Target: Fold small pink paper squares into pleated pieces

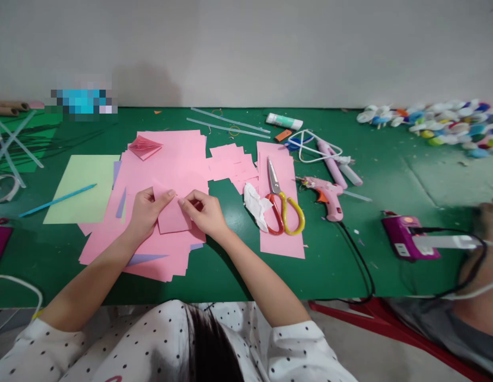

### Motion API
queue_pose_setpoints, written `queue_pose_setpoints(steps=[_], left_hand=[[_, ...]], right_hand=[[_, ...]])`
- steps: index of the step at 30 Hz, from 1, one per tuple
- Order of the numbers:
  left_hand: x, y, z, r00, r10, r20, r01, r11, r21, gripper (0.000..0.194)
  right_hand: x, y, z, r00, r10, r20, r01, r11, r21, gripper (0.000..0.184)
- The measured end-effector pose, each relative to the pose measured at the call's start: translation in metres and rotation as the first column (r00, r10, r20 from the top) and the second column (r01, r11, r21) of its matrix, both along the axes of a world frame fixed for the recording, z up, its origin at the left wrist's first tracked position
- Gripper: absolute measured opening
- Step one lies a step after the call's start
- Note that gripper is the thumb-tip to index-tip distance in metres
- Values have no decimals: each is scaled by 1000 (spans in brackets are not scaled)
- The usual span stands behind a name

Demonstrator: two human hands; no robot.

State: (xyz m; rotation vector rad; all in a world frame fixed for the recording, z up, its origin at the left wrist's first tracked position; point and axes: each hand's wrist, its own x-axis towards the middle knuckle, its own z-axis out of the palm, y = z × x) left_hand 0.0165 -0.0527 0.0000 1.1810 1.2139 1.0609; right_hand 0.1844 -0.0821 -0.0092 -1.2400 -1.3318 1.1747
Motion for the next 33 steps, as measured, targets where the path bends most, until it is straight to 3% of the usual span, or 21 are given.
queue_pose_setpoints(steps=[12,19,28,33], left_hand=[[2,2,7,980,38,196,-25,998,-65,33],[1,2,6,991,34,133,-29,999,-36,35],[2,5,5,986,52,161,-53,999,0,35],[2,3,4,991,-28,129,28,1000,3,34]], right_hand=[[-2,0,0,1000,-4,3,4,1000,-8,48],[-2,-2,0,1000,9,2,-9,1000,7,45],[-3,-3,1,1000,-10,-24,10,1000,20,38],[-4,-2,1,999,-35,-8,35,998,43,28]])
